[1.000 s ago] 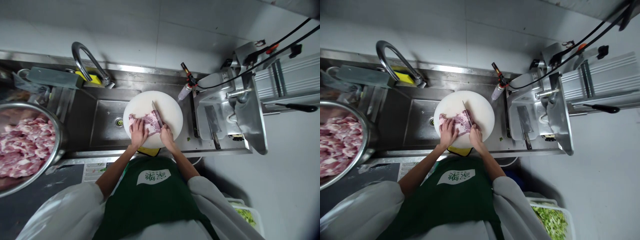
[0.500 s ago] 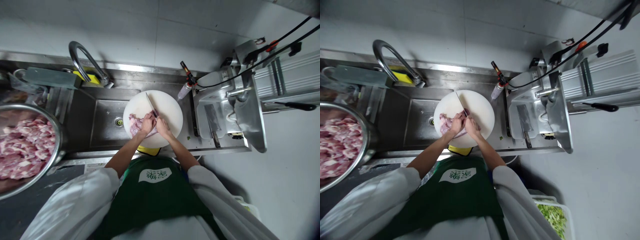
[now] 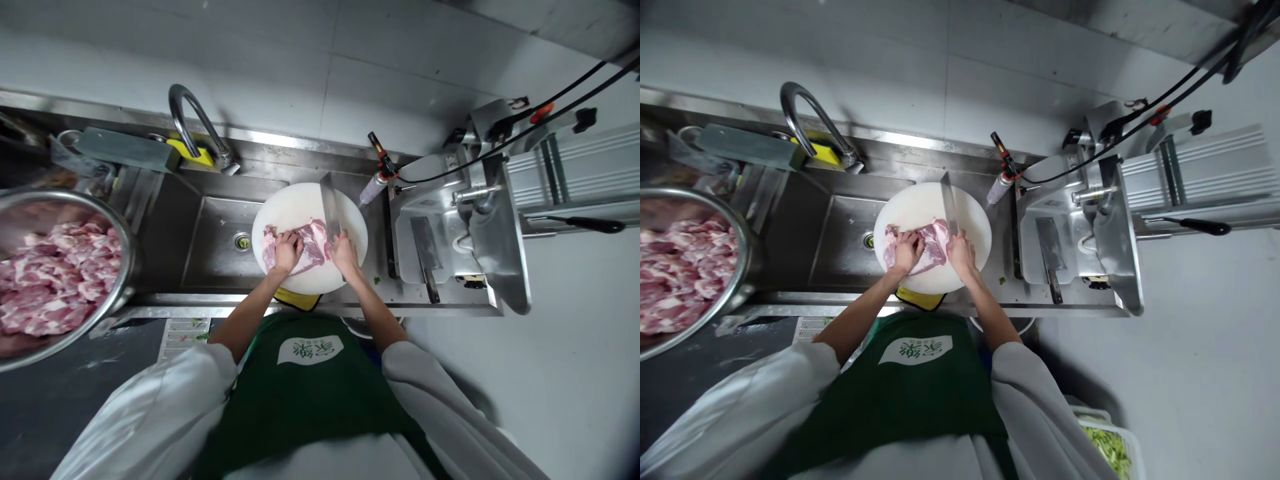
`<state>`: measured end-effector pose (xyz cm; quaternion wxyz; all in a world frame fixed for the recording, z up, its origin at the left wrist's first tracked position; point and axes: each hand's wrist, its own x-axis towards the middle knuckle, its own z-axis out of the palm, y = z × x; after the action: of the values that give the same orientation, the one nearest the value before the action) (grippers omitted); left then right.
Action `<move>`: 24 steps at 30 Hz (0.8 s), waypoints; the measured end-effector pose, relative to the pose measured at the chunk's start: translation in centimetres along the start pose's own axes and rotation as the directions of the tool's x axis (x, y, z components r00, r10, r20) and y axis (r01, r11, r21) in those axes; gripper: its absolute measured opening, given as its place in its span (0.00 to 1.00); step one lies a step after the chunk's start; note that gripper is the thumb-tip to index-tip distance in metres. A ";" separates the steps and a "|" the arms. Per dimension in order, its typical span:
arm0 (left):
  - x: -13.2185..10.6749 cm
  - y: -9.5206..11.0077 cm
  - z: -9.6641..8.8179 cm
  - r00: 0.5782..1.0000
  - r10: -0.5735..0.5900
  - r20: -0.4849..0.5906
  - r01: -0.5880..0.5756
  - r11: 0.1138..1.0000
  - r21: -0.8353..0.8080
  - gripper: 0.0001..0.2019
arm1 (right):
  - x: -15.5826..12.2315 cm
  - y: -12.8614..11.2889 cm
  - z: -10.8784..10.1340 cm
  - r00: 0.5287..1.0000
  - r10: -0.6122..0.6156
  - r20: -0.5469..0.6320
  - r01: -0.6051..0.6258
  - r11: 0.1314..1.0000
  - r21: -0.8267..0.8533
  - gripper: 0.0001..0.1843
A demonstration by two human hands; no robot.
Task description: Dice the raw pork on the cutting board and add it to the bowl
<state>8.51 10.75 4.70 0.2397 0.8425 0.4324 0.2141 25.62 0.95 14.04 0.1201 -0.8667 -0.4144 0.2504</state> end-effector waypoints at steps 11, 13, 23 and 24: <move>-0.3 0.3 -0.2 0.999 -0.014 -0.029 0.015 1.000 0.010 0.12 | -4.6 -2.5 -1.8 1.000 -0.010 -0.021 0.008 0.996 -0.088 0.20; -0.3 0.3 -0.2 1.000 -0.018 -0.024 0.018 1.000 0.004 0.12 | -4.8 -3.2 -1.6 0.996 0.000 -0.084 -0.007 0.997 -0.082 0.22; -0.3 -0.2 -0.1 1.000 0.008 -0.017 -0.007 1.000 0.027 0.12 | -1.9 3.0 1.8 0.975 0.095 0.201 -0.084 0.995 -0.060 0.14; -0.3 -0.2 -0.1 1.000 0.006 -0.018 -0.005 1.000 0.026 0.12 | -1.4 3.6 1.2 0.968 0.119 0.223 -0.114 0.993 -0.038 0.14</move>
<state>8.17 10.64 4.59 0.2241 0.8448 0.4349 0.2167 26.64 -2.43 12.00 0.0469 -0.8570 -0.3768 0.3483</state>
